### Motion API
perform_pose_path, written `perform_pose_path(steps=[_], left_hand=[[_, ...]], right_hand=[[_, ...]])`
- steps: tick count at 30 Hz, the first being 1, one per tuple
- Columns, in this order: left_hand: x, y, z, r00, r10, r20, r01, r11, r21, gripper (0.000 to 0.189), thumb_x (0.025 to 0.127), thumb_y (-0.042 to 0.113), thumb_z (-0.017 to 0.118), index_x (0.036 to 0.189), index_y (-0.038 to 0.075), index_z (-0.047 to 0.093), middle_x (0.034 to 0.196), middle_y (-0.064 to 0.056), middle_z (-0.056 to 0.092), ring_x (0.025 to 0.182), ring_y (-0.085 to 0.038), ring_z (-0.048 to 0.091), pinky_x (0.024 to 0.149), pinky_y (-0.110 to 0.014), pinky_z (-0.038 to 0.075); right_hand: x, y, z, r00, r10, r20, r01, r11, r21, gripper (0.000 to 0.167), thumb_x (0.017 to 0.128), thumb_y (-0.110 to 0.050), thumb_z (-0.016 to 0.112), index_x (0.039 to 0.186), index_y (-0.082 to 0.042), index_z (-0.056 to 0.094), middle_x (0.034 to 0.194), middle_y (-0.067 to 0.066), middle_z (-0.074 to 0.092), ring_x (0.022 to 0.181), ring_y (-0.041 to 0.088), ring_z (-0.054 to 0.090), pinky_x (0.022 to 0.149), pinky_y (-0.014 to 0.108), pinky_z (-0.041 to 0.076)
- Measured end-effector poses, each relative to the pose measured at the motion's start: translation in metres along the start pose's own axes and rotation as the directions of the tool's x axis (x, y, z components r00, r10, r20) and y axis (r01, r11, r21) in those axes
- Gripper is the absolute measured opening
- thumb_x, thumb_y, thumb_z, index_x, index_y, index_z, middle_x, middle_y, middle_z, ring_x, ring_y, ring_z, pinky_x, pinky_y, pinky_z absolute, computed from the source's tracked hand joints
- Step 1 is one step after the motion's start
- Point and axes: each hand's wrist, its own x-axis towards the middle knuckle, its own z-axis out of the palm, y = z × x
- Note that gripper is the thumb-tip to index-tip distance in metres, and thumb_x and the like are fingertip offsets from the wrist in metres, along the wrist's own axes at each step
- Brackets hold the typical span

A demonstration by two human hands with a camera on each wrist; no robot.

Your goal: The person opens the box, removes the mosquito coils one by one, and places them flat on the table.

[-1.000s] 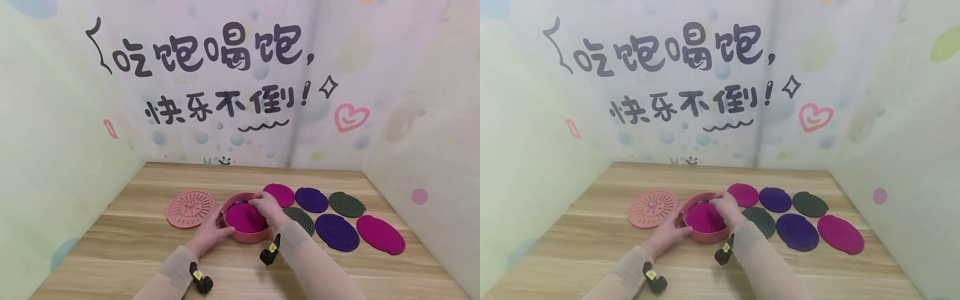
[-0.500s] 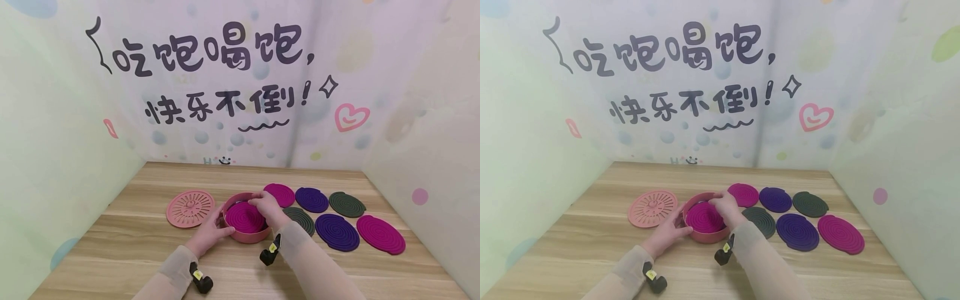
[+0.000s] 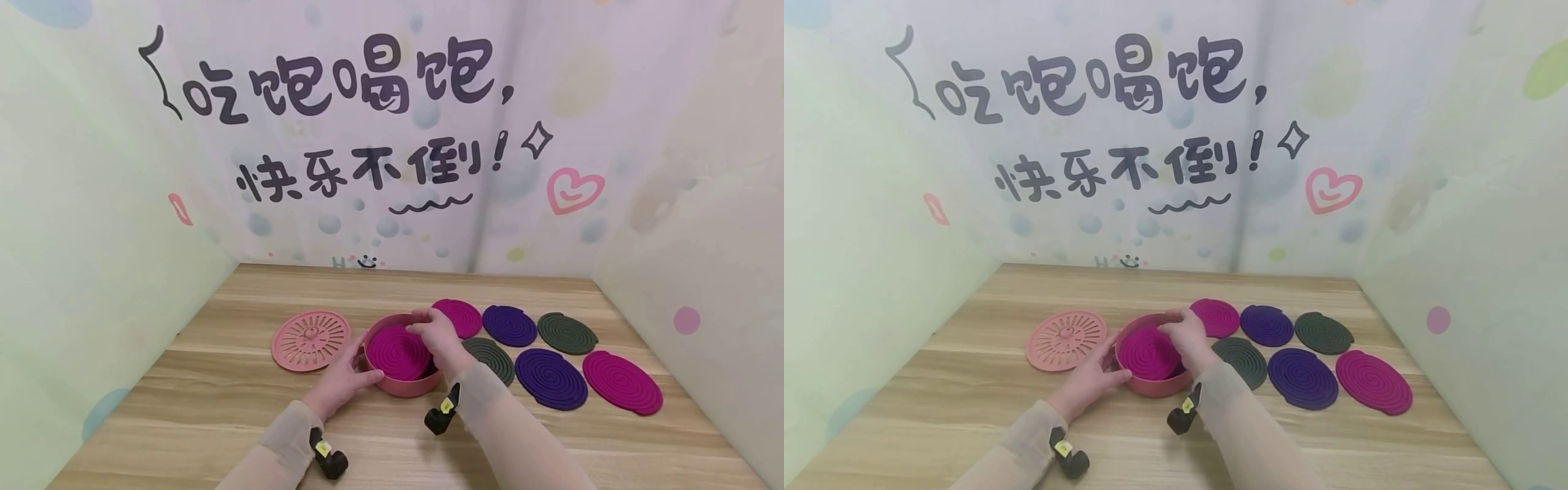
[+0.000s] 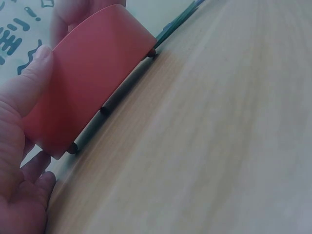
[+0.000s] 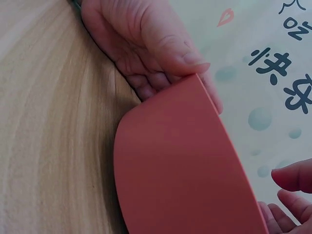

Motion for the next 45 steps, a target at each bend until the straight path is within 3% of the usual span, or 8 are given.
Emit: perform_pose_path(steps=[7,16,23,36,45], left_hand=[[-0.0005,0.0008,0.0001,1.000,-0.005,0.003,0.005,1.000,-0.005,0.091,0.081,0.027,0.078,0.153,0.015,0.024,0.155,-0.012,0.028,0.141,-0.035,0.026,0.115,-0.049,0.023],[0.0000,-0.0005,-0.0002,1.000,0.008,-0.003,-0.008,1.000,-0.004,0.091,0.081,0.027,0.078,0.153,0.013,0.024,0.155,-0.013,0.028,0.141,-0.035,0.027,0.114,-0.049,0.023],[-0.0002,0.0004,0.0007,1.000,0.020,-0.015,-0.021,0.999,-0.027,0.087,0.082,0.020,0.078,0.152,0.011,0.027,0.154,-0.014,0.030,0.140,-0.036,0.029,0.114,-0.050,0.024],[-0.0005,0.0005,0.0004,1.000,0.020,-0.009,-0.021,0.999,-0.027,0.087,0.082,0.020,0.078,0.152,0.011,0.026,0.154,-0.014,0.030,0.140,-0.035,0.028,0.114,-0.049,0.023],[-0.0001,0.0011,0.0005,1.000,0.013,-0.017,-0.013,1.000,-0.021,0.087,0.082,0.019,0.078,0.152,0.012,0.027,0.154,-0.014,0.030,0.139,-0.036,0.029,0.114,-0.050,0.025]], right_hand=[[0.0010,0.0020,-0.0003,1.000,0.018,-0.009,-0.018,0.999,0.031,0.039,0.088,-0.006,0.064,0.126,-0.003,0.058,0.127,0.016,0.056,0.119,0.031,0.050,0.106,0.049,0.039],[0.0001,0.0009,-0.0007,0.999,0.044,0.004,-0.044,0.999,0.022,0.032,0.088,-0.005,0.063,0.119,0.005,0.064,0.130,0.020,0.057,0.132,0.034,0.041,0.112,0.048,0.031],[-0.0005,0.0014,-0.0002,0.998,0.050,0.029,-0.051,0.999,0.004,0.029,0.089,-0.005,0.062,0.117,0.002,0.066,0.129,0.018,0.058,0.128,0.034,0.044,0.110,0.050,0.033],[0.0025,0.0042,-0.0009,0.999,-0.009,0.048,0.007,0.999,0.046,0.043,0.081,0.009,0.065,0.123,-0.002,0.062,0.116,0.013,0.061,0.107,0.026,0.056,0.099,0.042,0.045],[0.0014,0.0047,0.0002,0.999,0.027,0.046,-0.028,0.999,0.032,0.045,0.081,0.007,0.067,0.125,-0.003,0.063,0.127,0.015,0.059,0.117,0.029,0.052,0.103,0.044,0.043]])
